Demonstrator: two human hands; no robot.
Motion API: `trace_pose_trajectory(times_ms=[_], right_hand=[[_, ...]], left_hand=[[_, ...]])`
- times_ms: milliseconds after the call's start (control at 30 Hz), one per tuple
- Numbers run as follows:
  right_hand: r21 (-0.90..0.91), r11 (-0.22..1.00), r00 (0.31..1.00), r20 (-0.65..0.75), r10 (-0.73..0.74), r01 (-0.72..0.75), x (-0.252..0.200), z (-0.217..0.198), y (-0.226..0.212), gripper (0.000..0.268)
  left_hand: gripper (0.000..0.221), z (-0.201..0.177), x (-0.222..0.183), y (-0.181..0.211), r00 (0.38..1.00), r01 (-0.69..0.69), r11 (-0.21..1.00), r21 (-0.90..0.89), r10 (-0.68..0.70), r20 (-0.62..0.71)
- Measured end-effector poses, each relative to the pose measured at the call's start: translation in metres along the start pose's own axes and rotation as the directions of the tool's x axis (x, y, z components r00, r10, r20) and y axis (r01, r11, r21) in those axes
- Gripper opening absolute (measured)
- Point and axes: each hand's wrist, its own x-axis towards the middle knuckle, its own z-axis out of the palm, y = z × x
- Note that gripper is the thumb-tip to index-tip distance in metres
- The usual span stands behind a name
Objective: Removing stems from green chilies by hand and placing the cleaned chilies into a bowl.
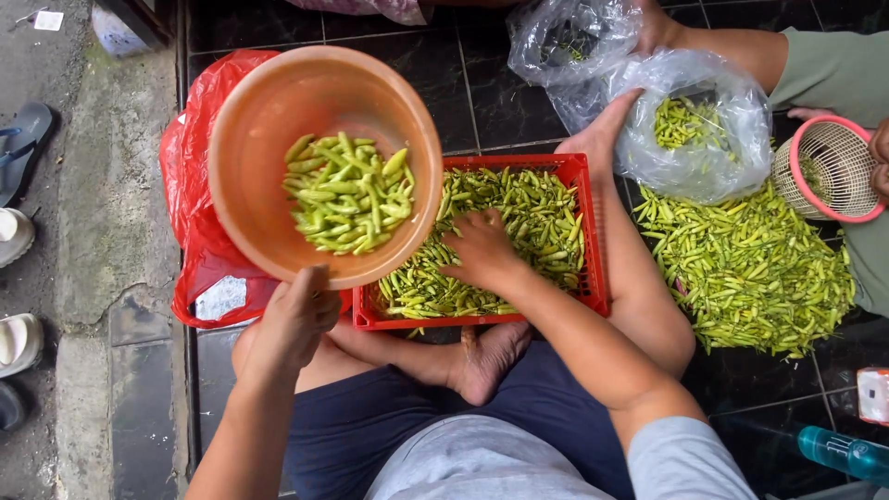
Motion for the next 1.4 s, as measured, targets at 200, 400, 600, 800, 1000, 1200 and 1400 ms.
trace_pose_trajectory(times_ms=[200,400,600,800,1000,1200,1400], right_hand=[[0.04,0.998,0.996,0.08,-0.044,0.041,0.073,-0.012,-0.057,0.074],[-0.16,0.986,0.949,0.316,0.005,0.048,0.104,0.003,-0.063,0.095],[-0.129,0.988,0.978,0.204,-0.053,0.081,0.082,0.032,-0.034,0.059],[-0.185,0.975,0.984,0.152,-0.097,0.125,0.047,0.033,-0.01,0.047],[-0.077,0.981,0.977,-0.103,-0.188,0.18,0.004,0.028,0.005,0.031],[-0.124,0.979,0.923,-0.331,-0.194,0.161,-0.03,0.046,0.032,0.025],[-0.186,0.98,0.913,-0.383,-0.143,0.076,-0.057,0.049,0.044,0.027]], left_hand=[[0.038,-0.003,-0.037,0.023,0.996,-0.013,0.993,0.115,0.023,-0.086],[0.04,-0.021,-0.03,0.006,0.994,-0.048,0.99,0.132,0.061,-0.092],[0.04,-0.033,-0.023,-0.006,0.993,-0.064,0.991,0.121,0.074,-0.087],[0.046,-0.031,-0.012,-0.026,0.996,-0.059,0.99,0.131,0.067,-0.059],[0.048,-0.015,-0.004,-0.036,0.998,-0.052,0.991,0.121,0.055,-0.016],[0.052,0.0,0.005,-0.047,0.999,-0.027,0.993,0.119,0.023,0.035],[0.046,0.007,0.021,-0.07,0.999,0.031,0.994,0.101,-0.033,0.024]])
